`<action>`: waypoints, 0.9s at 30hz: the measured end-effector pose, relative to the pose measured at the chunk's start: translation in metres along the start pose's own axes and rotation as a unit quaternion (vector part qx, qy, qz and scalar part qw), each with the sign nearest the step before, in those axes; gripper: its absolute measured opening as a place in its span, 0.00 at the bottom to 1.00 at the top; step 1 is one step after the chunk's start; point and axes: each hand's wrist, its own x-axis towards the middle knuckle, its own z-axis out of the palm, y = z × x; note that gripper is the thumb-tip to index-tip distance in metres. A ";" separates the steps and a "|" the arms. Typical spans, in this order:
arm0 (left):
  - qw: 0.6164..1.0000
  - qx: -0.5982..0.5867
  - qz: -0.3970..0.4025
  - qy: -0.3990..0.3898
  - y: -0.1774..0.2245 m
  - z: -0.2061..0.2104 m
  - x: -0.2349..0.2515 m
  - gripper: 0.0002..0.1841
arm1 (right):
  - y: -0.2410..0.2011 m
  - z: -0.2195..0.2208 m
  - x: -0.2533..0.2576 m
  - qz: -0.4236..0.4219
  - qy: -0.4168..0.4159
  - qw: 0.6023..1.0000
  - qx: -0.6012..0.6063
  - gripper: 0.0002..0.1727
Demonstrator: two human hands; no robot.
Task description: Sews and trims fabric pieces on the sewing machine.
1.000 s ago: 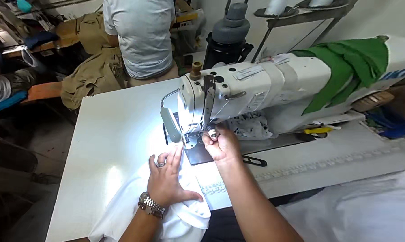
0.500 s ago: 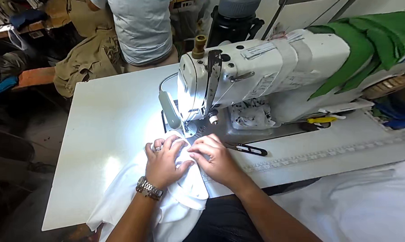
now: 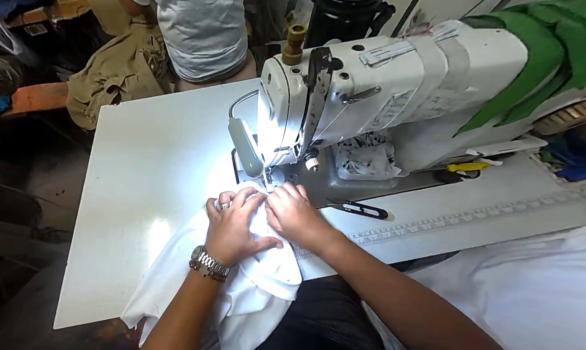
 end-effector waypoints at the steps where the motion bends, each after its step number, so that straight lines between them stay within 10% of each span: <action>1: 1.000 -0.002 0.001 0.004 0.000 0.001 0.000 0.51 | 0.002 -0.003 0.005 0.031 -0.005 0.999 0.025 0.07; 5: 1.000 -0.007 0.005 0.026 -0.001 0.004 -0.001 0.53 | 0.010 -0.025 0.011 0.113 0.039 0.978 0.173 0.10; 16: 0.999 -0.001 0.021 0.044 -0.002 0.004 -0.005 0.53 | 0.014 -0.015 -0.007 -0.142 -0.054 0.985 0.077 0.07; 23: 0.997 -0.036 0.041 0.063 -0.006 0.008 -0.006 0.24 | 0.022 -0.016 0.005 -0.035 -0.019 0.989 0.139 0.08; 27: 0.996 -0.054 0.044 0.057 -0.007 0.007 -0.006 0.26 | 0.029 -0.022 0.000 -0.093 -0.014 0.981 0.171 0.11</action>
